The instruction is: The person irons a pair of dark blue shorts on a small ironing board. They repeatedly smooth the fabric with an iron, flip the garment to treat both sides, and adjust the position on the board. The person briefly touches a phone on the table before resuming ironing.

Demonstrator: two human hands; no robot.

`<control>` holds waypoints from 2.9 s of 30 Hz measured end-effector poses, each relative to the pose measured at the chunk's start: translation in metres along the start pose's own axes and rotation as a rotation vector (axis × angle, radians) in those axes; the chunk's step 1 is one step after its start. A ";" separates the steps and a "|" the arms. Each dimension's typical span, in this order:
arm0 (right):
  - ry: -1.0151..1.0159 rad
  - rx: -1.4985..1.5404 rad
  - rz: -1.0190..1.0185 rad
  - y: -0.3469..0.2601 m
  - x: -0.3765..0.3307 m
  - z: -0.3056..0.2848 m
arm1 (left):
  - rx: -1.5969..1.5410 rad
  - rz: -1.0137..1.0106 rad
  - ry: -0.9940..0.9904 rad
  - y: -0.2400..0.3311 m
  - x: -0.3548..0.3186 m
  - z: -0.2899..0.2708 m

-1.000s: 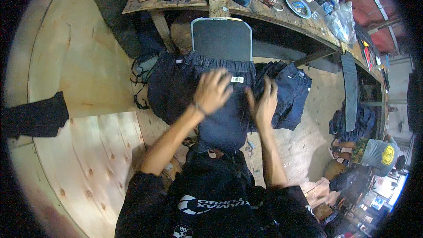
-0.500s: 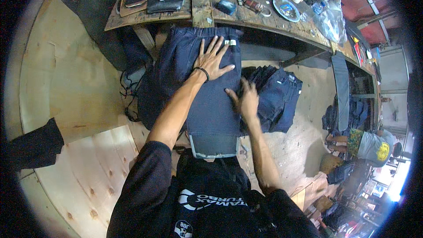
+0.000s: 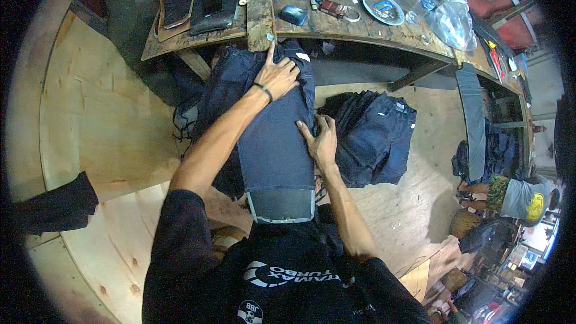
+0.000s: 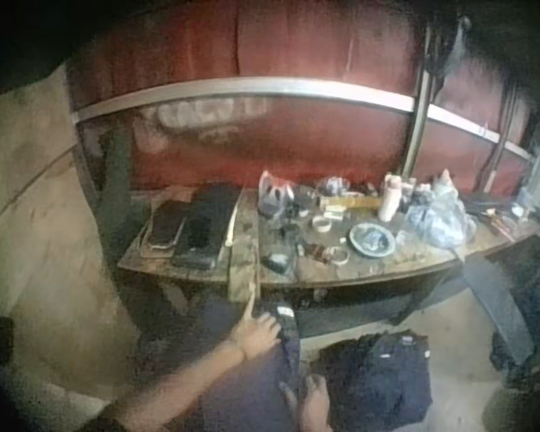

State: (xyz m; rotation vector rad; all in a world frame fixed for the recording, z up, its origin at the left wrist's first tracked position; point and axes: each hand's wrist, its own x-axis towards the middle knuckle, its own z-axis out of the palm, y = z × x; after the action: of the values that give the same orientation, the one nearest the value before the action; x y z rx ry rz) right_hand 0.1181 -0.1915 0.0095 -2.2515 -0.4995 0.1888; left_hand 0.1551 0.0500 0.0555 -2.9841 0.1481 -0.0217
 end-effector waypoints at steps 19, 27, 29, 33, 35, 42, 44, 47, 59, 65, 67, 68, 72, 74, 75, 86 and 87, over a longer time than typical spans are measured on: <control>-1.025 0.070 -0.976 -0.059 0.075 0.067 | -0.566 -0.243 0.265 -0.072 0.004 0.081; -1.119 0.383 -0.914 -0.061 0.027 0.069 | -0.488 -0.163 0.330 -0.075 0.015 0.093; -1.396 0.352 -0.850 -0.055 0.014 0.065 | -0.473 -0.163 0.308 -0.076 0.016 0.090; -1.175 0.354 -0.673 -0.052 0.030 0.060 | -0.525 -0.206 0.140 -0.078 0.016 0.083; -1.014 0.333 -0.530 -0.053 0.037 0.056 | -0.509 -0.229 0.145 -0.078 0.016 0.080; -1.198 0.218 -0.769 -0.028 0.007 0.041 | -0.452 -0.271 0.317 -0.074 0.013 0.083; -1.052 0.137 -0.817 -0.022 0.005 0.041 | -0.442 -0.255 0.343 -0.074 0.012 0.082; -1.119 0.385 -0.705 -0.020 0.018 0.043 | -0.395 -0.241 0.415 -0.074 0.012 0.081; -1.092 0.372 -0.573 -0.007 0.007 0.024 | -0.381 -0.386 0.186 -0.073 0.015 0.076; -1.007 0.448 -0.448 -0.010 0.007 0.008 | -0.348 -0.369 0.229 -0.073 0.013 0.073; -1.006 0.384 -0.549 -0.012 0.006 0.000 | -0.378 -0.382 0.172 -0.072 0.012 0.074; -0.975 0.346 -0.570 -0.015 0.006 -0.002 | -0.367 -0.373 0.170 -0.073 0.013 0.073; -1.062 0.434 -0.576 -0.027 0.017 -0.001 | -0.315 -0.351 0.236 -0.072 0.014 0.072; -0.995 0.391 -0.507 -0.037 0.025 0.007 | -0.323 -0.379 0.223 -0.072 0.014 0.070; -0.988 0.379 -0.567 -0.043 0.025 0.011 | -0.326 -0.351 0.244 -0.073 0.013 0.070; -1.066 0.370 -0.459 -0.048 -0.042 0.033 | -0.437 -0.369 0.152 -0.072 0.016 0.077; -1.031 0.364 -0.453 -0.057 -0.037 0.028 | -0.441 -0.362 0.232 -0.072 0.014 0.074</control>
State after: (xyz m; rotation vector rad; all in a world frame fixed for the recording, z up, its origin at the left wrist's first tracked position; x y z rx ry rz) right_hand 0.0593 -0.1534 0.0327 -1.4929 -1.3537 1.1170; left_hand 0.1781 0.1304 -0.0067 -3.3894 -0.4179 -0.4301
